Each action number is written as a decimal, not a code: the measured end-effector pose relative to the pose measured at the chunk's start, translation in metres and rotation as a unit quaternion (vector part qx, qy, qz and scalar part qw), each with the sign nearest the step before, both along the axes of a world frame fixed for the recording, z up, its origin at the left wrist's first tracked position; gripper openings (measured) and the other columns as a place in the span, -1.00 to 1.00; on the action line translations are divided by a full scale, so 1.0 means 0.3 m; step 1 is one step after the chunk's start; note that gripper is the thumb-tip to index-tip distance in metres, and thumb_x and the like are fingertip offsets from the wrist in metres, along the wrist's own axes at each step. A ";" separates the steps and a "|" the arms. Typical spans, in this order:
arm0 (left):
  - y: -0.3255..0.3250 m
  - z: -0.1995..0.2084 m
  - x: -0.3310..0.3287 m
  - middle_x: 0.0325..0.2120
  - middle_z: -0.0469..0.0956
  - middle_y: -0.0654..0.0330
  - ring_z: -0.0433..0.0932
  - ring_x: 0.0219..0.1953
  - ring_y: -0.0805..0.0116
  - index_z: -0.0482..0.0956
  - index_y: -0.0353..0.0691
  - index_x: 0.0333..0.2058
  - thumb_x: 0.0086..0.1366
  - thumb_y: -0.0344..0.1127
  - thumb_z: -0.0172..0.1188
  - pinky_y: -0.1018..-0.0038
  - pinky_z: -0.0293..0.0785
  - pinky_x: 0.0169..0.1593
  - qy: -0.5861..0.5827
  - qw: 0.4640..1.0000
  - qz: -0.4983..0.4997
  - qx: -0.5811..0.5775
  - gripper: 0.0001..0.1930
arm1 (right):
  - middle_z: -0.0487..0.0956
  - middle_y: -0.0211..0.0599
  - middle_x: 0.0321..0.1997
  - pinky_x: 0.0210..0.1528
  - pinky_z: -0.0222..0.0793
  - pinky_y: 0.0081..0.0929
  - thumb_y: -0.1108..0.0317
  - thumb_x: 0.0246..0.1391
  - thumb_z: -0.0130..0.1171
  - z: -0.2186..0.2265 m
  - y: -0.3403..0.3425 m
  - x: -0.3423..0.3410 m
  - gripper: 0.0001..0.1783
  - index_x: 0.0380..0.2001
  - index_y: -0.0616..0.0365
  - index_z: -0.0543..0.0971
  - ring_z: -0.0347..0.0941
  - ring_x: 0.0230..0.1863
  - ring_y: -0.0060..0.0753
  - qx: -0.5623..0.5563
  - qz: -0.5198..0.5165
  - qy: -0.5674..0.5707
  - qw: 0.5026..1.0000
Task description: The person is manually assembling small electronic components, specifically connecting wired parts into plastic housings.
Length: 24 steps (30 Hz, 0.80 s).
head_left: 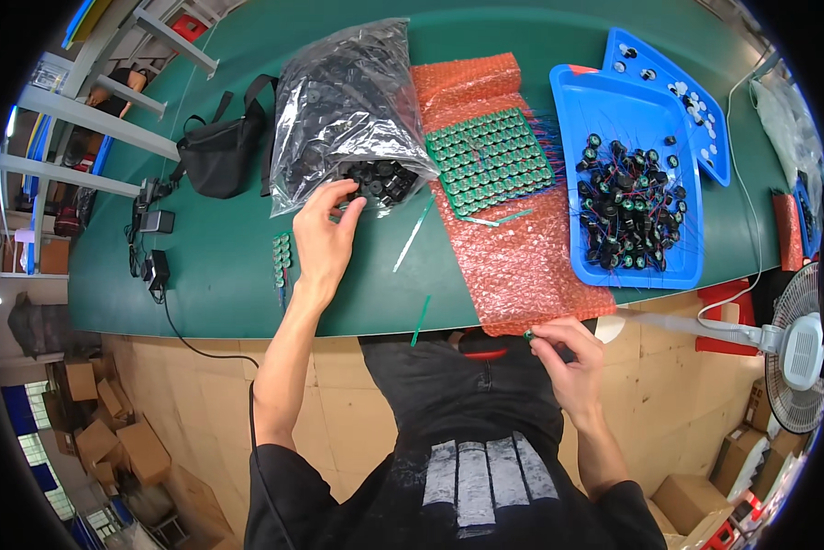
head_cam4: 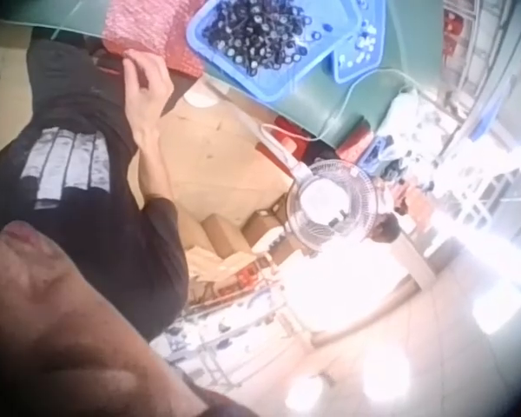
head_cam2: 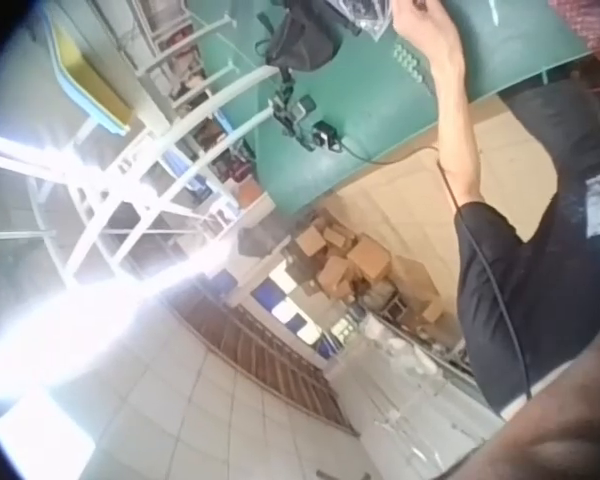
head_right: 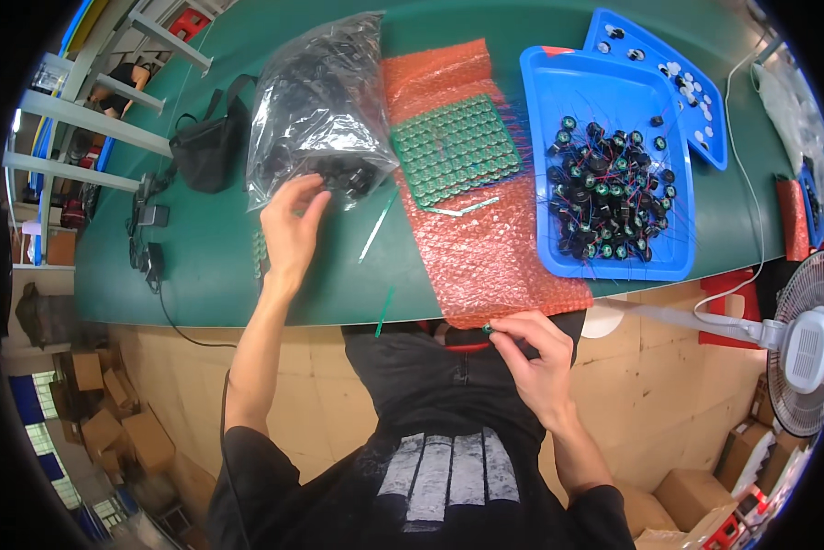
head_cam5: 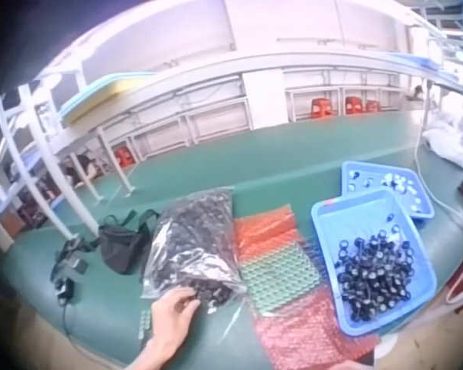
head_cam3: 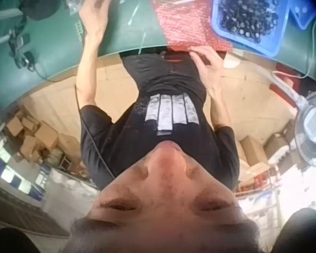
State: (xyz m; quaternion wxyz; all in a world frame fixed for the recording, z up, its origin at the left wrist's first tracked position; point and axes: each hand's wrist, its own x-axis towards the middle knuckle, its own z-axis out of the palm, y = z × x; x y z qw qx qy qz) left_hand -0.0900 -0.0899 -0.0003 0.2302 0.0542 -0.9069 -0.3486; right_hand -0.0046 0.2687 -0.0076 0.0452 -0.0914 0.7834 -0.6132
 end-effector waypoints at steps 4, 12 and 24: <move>0.036 0.018 0.027 -0.20 0.69 0.11 0.64 -0.29 0.33 0.68 -0.33 -0.19 0.16 -0.50 0.38 0.49 0.56 -0.23 0.004 0.998 0.023 0.063 -0.78 | 0.66 -0.25 -0.26 -0.28 0.45 -0.61 0.67 -0.06 0.39 -0.012 -0.009 -0.014 -0.74 -0.23 0.25 0.70 0.56 -0.31 -0.53 -0.028 0.006 -0.021 0.999; 0.479 -0.008 0.486 -0.15 0.58 0.19 0.59 -0.16 0.50 0.61 -0.35 -0.09 0.27 -0.60 0.27 0.57 0.53 -0.11 -0.192 0.663 -0.124 0.713 -0.78 | 0.68 -0.18 -0.23 -0.21 0.55 -0.53 0.64 -0.16 0.47 0.075 -0.062 -0.009 -0.72 -0.29 0.23 0.71 0.64 -0.23 -0.41 -0.116 0.141 0.029 0.983; 0.642 -0.066 0.471 -0.23 0.59 0.26 0.61 -0.12 0.51 0.45 -0.18 -0.25 0.51 -0.39 0.04 0.44 0.60 0.02 -0.208 0.514 -0.085 0.828 -0.92 | 0.70 -0.35 -0.26 -0.39 0.36 -0.47 0.54 -0.26 0.54 0.016 -0.036 -0.025 -0.66 -0.31 0.12 0.69 0.59 -0.39 -0.41 0.130 0.082 0.305 0.940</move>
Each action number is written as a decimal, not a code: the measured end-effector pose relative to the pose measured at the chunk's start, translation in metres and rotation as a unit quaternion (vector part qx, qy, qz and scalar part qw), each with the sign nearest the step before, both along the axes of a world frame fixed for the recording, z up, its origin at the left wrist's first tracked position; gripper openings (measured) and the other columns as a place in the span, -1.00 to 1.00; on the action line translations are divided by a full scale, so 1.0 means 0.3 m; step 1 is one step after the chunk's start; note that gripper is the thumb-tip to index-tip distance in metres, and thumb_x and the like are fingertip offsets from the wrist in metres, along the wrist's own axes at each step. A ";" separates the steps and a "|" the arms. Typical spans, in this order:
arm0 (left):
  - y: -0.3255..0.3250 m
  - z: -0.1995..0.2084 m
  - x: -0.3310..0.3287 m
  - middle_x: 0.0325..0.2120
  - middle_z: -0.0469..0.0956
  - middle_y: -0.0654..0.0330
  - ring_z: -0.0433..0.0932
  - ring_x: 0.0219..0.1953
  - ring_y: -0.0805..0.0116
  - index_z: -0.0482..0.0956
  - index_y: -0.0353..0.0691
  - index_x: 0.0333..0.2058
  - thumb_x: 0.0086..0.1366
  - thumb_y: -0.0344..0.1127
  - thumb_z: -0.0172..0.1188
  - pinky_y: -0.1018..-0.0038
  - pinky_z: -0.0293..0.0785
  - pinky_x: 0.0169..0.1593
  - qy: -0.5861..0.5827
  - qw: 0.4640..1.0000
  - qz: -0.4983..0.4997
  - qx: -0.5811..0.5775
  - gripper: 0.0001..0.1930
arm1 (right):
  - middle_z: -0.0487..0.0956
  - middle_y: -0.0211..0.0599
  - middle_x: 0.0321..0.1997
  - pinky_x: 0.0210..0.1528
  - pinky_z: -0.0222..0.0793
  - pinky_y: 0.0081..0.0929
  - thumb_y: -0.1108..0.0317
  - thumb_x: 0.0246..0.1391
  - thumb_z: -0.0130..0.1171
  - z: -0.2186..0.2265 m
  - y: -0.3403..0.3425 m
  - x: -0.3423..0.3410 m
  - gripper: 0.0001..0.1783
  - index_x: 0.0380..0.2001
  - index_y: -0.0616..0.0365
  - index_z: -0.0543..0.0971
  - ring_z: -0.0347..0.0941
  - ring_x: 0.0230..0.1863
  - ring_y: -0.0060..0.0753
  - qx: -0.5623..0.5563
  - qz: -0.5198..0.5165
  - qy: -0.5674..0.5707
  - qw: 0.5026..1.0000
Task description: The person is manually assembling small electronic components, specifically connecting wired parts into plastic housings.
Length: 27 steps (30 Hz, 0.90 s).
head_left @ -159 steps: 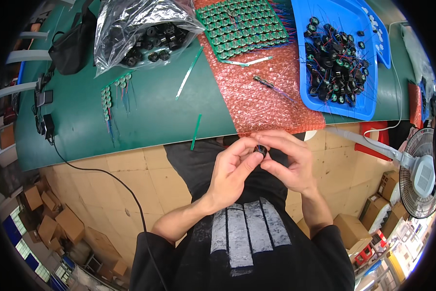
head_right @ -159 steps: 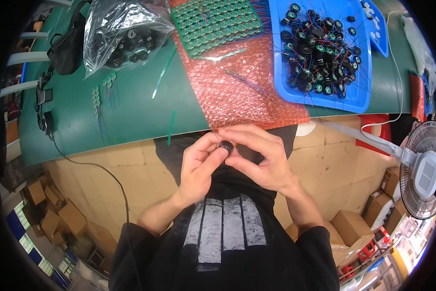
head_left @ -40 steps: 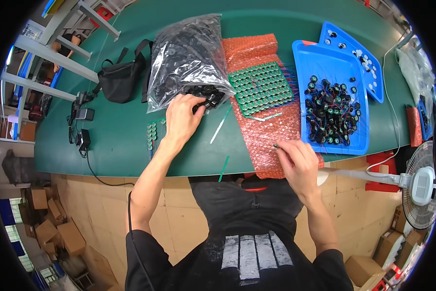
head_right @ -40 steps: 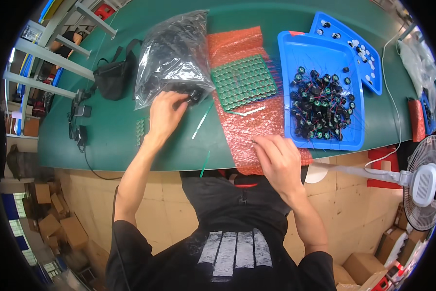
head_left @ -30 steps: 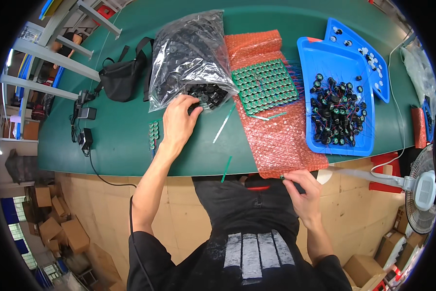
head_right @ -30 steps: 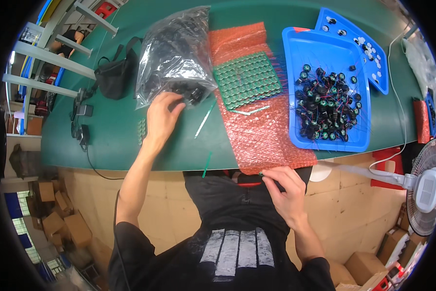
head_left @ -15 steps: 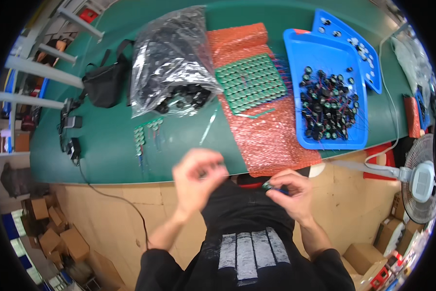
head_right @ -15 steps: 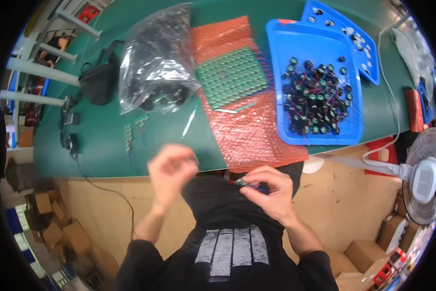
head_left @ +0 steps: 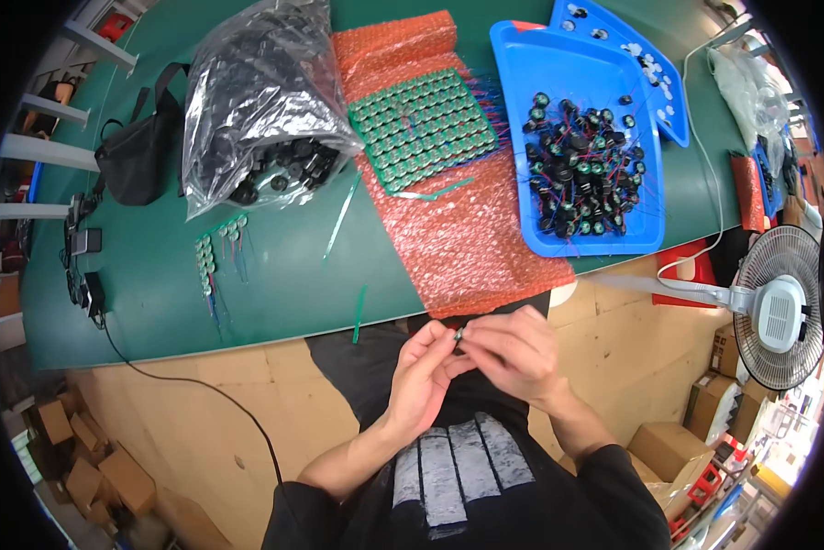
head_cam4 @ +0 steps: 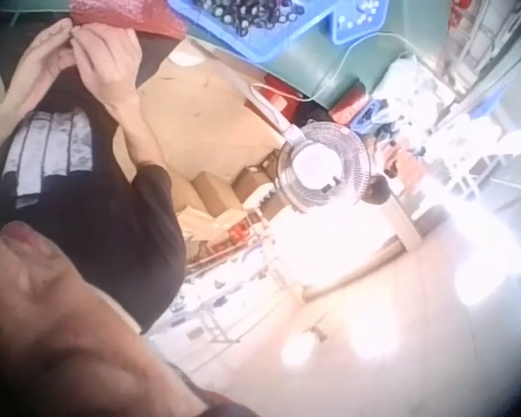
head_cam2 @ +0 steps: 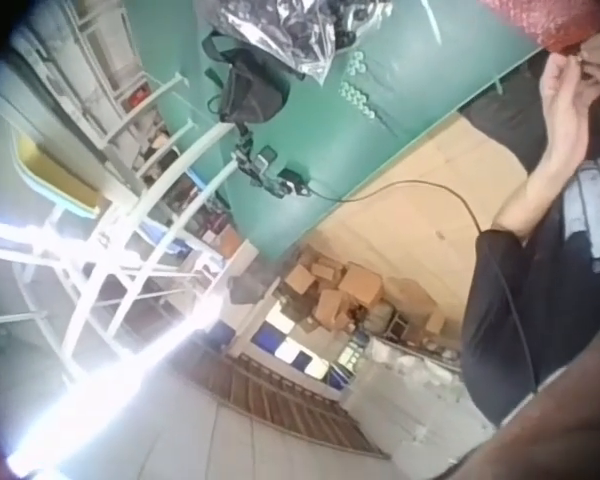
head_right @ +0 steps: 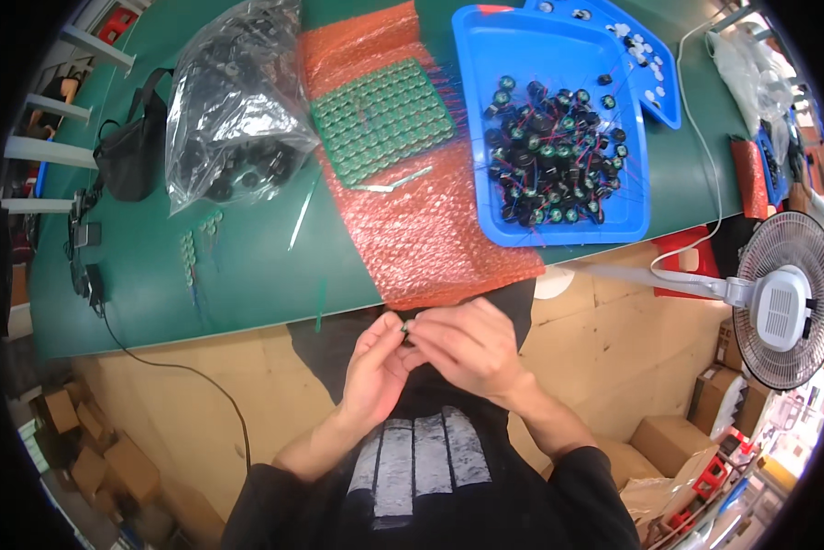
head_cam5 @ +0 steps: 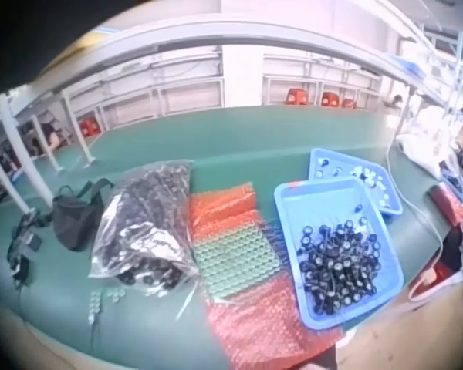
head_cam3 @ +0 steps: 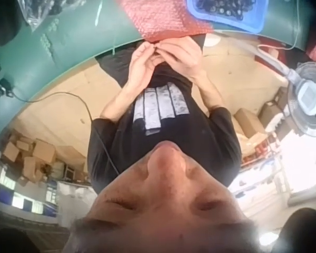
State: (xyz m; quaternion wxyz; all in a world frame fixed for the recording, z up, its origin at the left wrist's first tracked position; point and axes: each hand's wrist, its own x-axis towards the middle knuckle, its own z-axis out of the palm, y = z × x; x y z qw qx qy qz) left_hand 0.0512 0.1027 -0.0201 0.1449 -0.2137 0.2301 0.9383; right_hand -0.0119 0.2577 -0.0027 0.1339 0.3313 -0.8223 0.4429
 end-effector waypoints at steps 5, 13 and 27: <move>-0.022 -0.025 -0.005 -0.16 0.61 0.24 0.61 -0.10 0.54 0.43 -0.22 -0.12 0.47 -0.43 0.08 0.48 0.58 0.04 0.048 0.997 -0.046 -0.035 -0.93 | 0.69 -0.37 -0.27 -0.35 0.39 -0.44 0.55 -0.22 0.48 -0.019 0.010 0.002 -0.69 -0.30 0.12 0.70 0.59 -0.38 -0.36 0.005 -0.032 -0.021 0.999; -0.017 0.020 0.005 -0.03 0.62 0.20 0.60 -0.03 0.50 0.52 -0.31 0.07 0.45 -0.36 0.16 0.46 0.54 0.07 0.013 0.997 -0.003 -0.074 -0.72 | 0.73 -0.13 -0.26 -0.21 0.50 -0.46 0.65 -0.23 0.48 0.008 0.028 0.027 -0.67 -0.28 0.28 0.69 0.67 -0.27 -0.29 -0.092 -0.040 -0.156 0.983; -0.022 0.008 0.034 -0.16 0.66 0.19 0.62 -0.11 0.53 0.60 -0.39 0.01 0.33 -0.55 0.27 0.59 0.54 0.00 0.064 0.996 0.004 -0.065 -0.72 | 0.68 -0.07 -0.19 -0.22 0.63 -0.46 0.62 -0.23 0.51 -0.009 0.040 0.065 -0.67 -0.28 0.26 0.73 0.65 -0.21 -0.24 -0.082 0.013 -0.177 0.981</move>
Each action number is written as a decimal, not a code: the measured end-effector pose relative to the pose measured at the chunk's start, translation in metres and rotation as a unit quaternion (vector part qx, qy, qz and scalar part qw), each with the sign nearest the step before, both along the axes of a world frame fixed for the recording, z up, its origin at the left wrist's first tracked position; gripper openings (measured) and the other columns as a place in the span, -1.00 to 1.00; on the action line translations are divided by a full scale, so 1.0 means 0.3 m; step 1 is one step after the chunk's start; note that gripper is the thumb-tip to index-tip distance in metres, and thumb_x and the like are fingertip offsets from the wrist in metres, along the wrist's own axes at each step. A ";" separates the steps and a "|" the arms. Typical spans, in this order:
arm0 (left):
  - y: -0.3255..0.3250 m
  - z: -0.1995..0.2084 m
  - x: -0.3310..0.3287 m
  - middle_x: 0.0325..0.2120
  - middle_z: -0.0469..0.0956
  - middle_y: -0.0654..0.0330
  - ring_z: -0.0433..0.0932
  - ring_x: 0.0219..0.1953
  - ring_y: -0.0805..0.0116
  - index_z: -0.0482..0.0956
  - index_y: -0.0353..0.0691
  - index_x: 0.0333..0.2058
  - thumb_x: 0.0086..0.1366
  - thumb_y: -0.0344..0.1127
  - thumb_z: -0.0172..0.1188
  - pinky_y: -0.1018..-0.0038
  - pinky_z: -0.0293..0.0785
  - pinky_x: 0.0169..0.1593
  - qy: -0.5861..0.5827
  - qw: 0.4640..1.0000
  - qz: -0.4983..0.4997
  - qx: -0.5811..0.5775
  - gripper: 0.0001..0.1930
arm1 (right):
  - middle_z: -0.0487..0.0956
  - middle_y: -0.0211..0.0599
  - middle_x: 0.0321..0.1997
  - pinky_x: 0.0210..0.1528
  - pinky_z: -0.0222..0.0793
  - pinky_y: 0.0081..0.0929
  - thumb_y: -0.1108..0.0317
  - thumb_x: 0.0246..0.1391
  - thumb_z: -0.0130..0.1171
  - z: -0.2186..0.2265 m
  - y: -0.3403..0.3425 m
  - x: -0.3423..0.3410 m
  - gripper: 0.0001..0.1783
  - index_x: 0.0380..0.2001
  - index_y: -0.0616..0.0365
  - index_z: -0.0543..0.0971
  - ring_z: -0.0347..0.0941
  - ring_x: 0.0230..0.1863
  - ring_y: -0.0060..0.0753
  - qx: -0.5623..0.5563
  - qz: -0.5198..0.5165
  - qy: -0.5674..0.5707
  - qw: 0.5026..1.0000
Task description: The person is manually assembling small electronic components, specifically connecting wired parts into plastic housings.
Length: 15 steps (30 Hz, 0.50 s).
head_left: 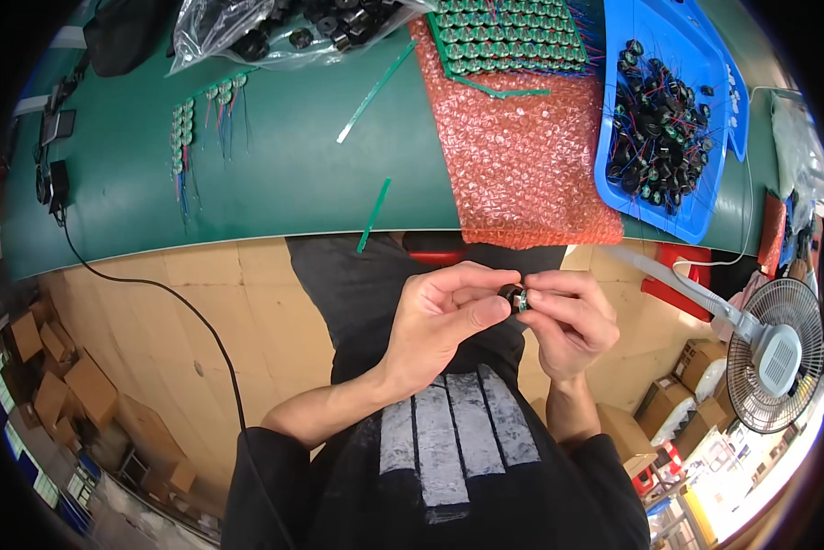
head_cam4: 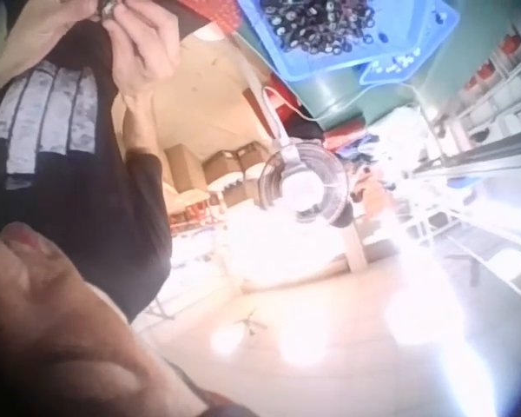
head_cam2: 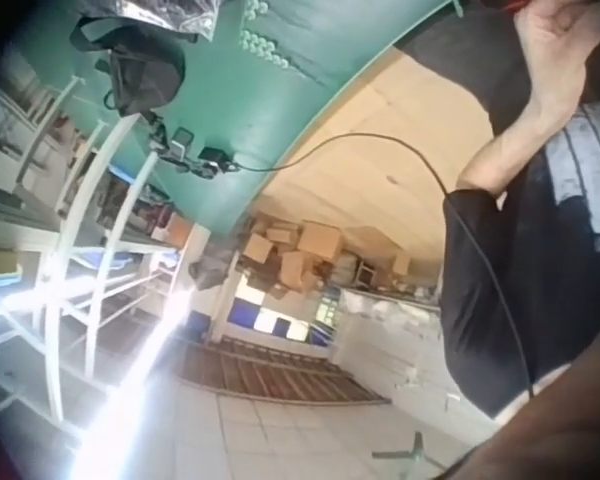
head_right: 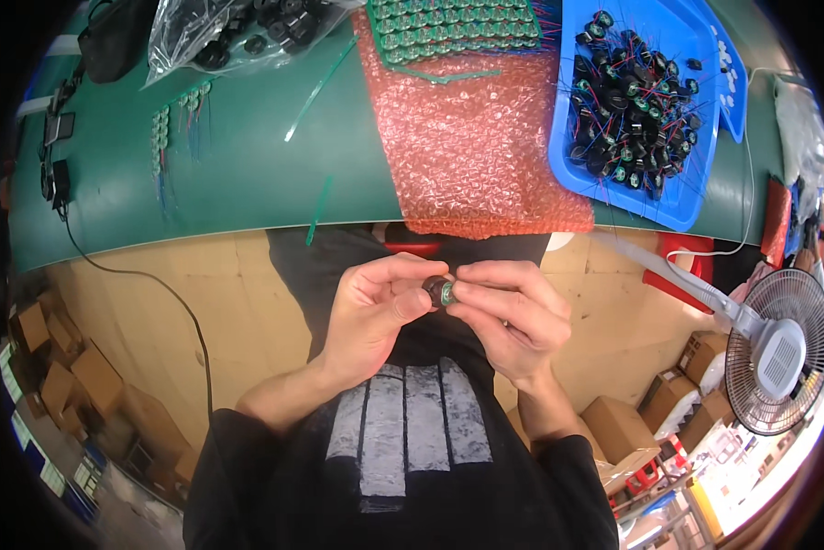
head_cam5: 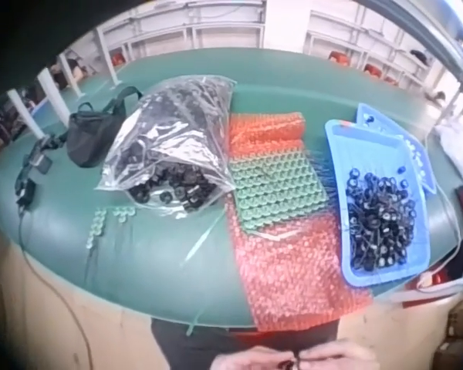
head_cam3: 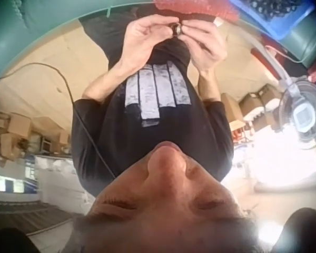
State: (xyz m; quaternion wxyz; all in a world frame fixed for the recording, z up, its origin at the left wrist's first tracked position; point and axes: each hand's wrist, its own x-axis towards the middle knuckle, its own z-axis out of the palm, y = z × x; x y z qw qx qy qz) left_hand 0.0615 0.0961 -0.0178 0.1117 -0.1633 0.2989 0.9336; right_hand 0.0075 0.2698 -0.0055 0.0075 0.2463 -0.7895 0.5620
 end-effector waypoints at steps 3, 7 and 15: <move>-0.007 0.005 0.004 -0.14 0.66 0.16 0.63 -0.11 0.50 0.62 -0.41 -0.02 0.31 -0.58 0.27 0.57 0.56 0.02 0.008 1.000 0.009 -0.026 -0.74 | 0.68 -0.10 -0.20 -0.24 0.62 -0.47 0.60 -0.25 0.53 0.007 0.000 -0.003 -0.70 -0.33 0.25 0.74 0.65 -0.21 -0.26 -0.002 0.016 0.000 1.000; -0.012 -0.001 0.005 -0.12 0.65 0.15 0.63 -0.11 0.49 0.63 -0.41 -0.03 0.31 -0.59 0.27 0.55 0.57 0.02 0.011 1.000 0.013 -0.024 -0.75 | 0.68 -0.13 -0.21 -0.26 0.61 -0.48 0.57 -0.25 0.54 0.007 0.006 -0.010 -0.70 -0.32 0.22 0.75 0.65 -0.23 -0.26 0.019 0.033 0.018 0.999; -0.039 0.016 0.009 -0.18 0.56 0.18 0.62 -0.17 0.49 0.63 -0.42 -0.03 0.26 -0.64 0.29 0.57 0.58 -0.04 0.026 0.992 -0.030 -0.117 -0.71 | 0.66 -0.24 -0.24 -0.32 0.56 -0.47 0.53 -0.25 0.51 0.047 0.010 -0.023 -0.70 -0.32 0.10 0.76 0.62 -0.31 -0.31 0.154 0.053 0.141 0.977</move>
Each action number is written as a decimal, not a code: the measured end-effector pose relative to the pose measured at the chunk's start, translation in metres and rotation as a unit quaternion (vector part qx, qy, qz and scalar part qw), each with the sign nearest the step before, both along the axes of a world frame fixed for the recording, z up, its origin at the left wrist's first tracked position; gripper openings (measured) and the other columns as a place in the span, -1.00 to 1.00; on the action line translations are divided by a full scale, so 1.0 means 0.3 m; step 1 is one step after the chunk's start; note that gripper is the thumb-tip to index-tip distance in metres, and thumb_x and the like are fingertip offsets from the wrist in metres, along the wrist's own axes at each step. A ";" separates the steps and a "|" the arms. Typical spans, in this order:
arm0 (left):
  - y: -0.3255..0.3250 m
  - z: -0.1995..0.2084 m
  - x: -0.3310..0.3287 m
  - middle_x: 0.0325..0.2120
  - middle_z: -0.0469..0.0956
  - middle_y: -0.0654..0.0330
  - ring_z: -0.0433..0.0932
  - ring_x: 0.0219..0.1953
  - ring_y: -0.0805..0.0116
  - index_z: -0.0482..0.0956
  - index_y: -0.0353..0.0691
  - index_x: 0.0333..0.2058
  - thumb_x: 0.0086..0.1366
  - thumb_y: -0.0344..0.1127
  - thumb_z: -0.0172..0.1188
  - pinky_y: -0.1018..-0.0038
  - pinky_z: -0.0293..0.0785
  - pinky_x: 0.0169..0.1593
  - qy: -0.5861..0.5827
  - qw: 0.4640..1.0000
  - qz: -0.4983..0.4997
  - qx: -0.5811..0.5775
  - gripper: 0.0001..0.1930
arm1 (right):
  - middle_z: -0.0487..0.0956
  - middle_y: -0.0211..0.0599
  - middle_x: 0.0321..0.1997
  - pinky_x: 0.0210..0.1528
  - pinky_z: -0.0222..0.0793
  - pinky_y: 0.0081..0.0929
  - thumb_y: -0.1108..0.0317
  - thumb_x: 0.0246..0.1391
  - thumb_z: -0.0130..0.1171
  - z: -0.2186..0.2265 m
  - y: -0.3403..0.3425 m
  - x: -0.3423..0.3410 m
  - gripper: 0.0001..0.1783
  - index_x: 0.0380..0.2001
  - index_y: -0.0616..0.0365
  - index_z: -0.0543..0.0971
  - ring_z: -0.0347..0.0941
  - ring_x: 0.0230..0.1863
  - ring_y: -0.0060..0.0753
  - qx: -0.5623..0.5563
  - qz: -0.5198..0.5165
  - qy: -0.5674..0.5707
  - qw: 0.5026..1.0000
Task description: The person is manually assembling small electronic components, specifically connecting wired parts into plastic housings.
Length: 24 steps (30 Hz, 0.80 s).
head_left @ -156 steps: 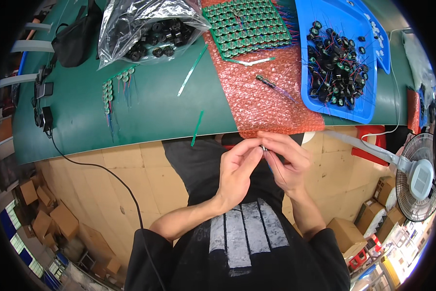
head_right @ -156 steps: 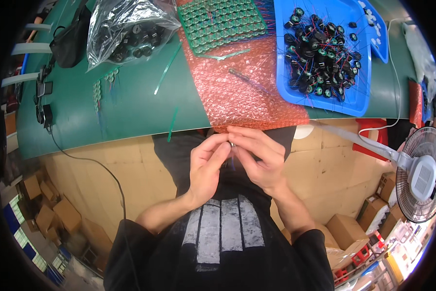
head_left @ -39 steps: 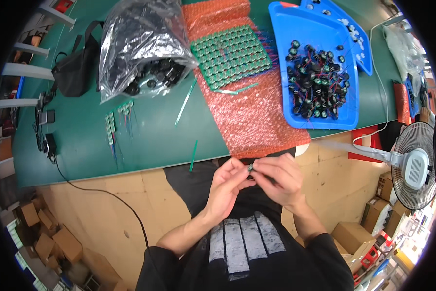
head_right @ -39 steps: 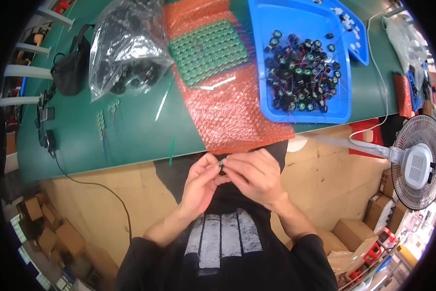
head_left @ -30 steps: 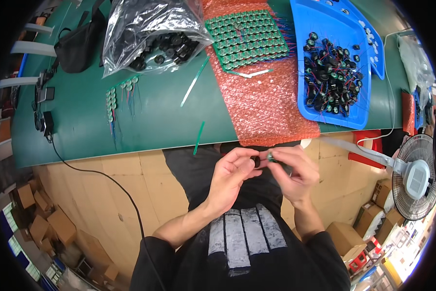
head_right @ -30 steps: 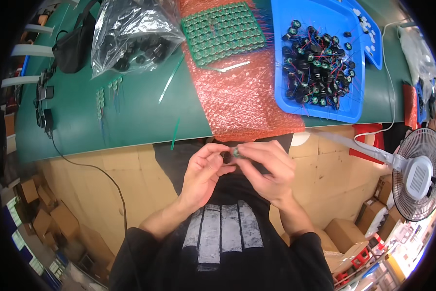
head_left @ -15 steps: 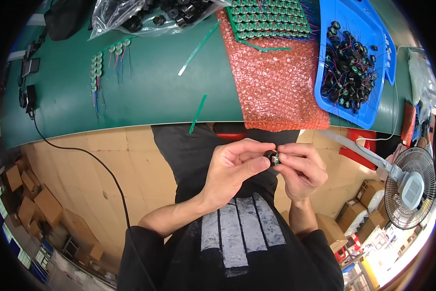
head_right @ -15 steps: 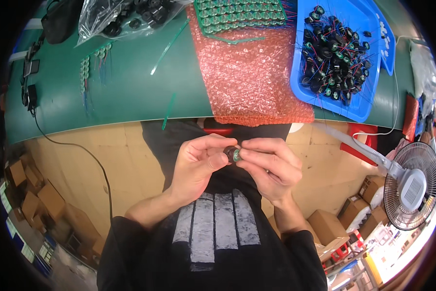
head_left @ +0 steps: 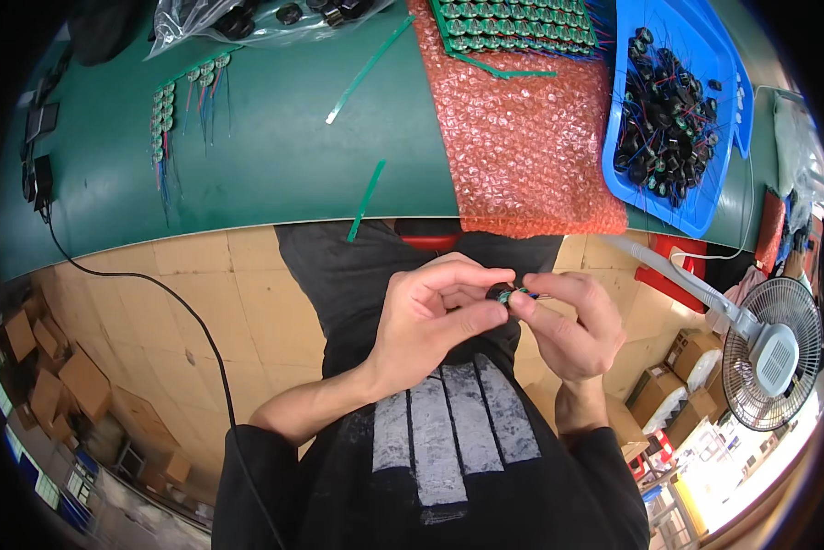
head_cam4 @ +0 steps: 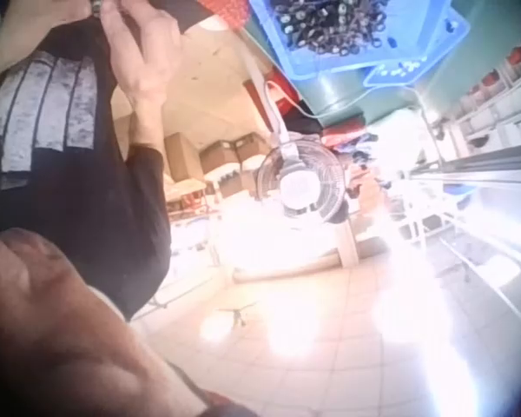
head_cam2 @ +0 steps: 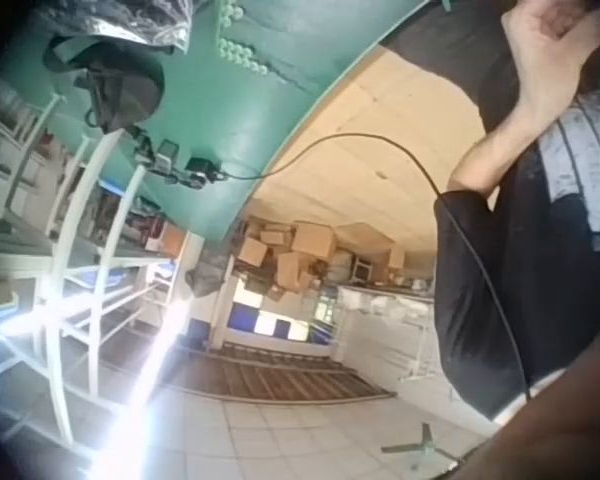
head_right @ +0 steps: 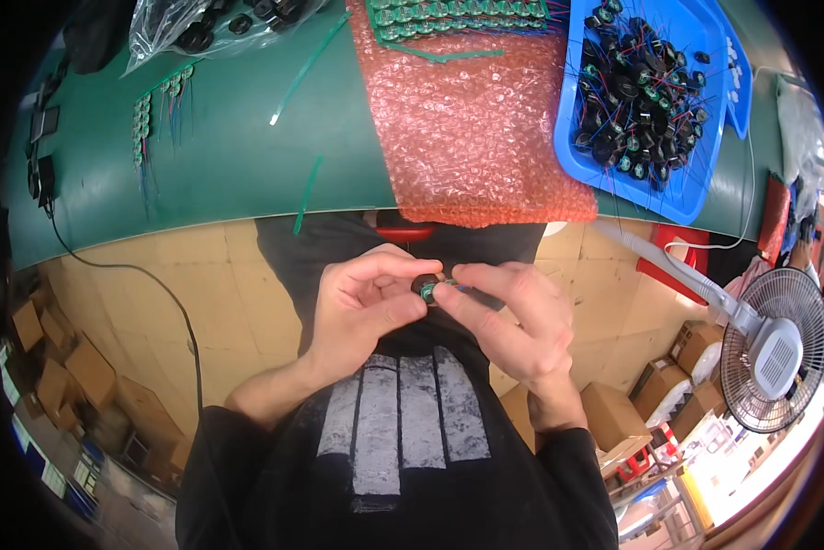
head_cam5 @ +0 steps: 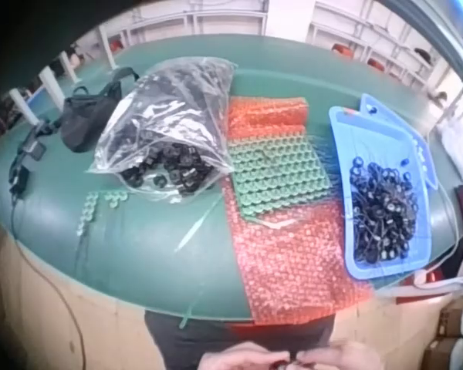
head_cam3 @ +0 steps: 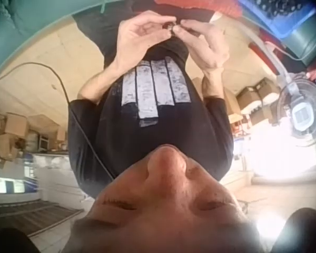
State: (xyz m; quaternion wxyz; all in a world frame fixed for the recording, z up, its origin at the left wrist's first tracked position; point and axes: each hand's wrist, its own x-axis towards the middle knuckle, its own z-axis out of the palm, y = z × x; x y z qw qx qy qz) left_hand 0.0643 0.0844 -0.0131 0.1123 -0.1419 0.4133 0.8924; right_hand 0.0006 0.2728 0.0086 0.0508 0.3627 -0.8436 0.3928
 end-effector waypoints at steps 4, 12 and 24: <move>0.009 -0.007 0.015 -0.22 0.58 0.12 0.63 -0.22 0.46 0.64 -0.38 -0.03 0.21 -0.60 0.35 0.56 0.59 -0.13 0.034 0.994 0.015 -0.105 -0.68 | 0.66 -0.31 -0.25 -0.35 0.54 -0.48 0.50 -0.24 0.51 0.003 -0.015 -0.004 -0.65 -0.25 0.13 0.74 0.60 -0.34 -0.34 0.027 0.020 0.036 0.999; -0.031 -0.035 -0.024 -0.22 0.67 0.00 0.70 -0.24 0.18 0.65 -0.42 -0.16 0.12 -0.52 0.39 0.42 0.65 -0.22 0.313 0.724 0.079 -0.609 -0.72 | 0.64 -0.29 -0.29 -0.42 0.49 -0.47 0.53 -0.14 0.44 0.008 -0.024 -0.018 -0.67 -0.21 0.21 0.68 0.57 -0.39 -0.37 0.121 0.055 0.087 0.987; -0.040 0.038 -0.033 -0.01 0.61 -0.12 0.67 -0.02 0.16 0.35 -0.23 0.03 0.51 -0.35 0.03 0.48 0.60 -0.01 -0.088 0.993 0.055 0.055 -0.80 | 0.61 -0.23 0.04 0.08 0.40 -0.18 0.39 -0.20 0.48 0.074 -0.089 -0.256 -0.55 -0.11 0.07 0.70 0.52 0.08 -0.07 0.022 0.037 0.088 0.995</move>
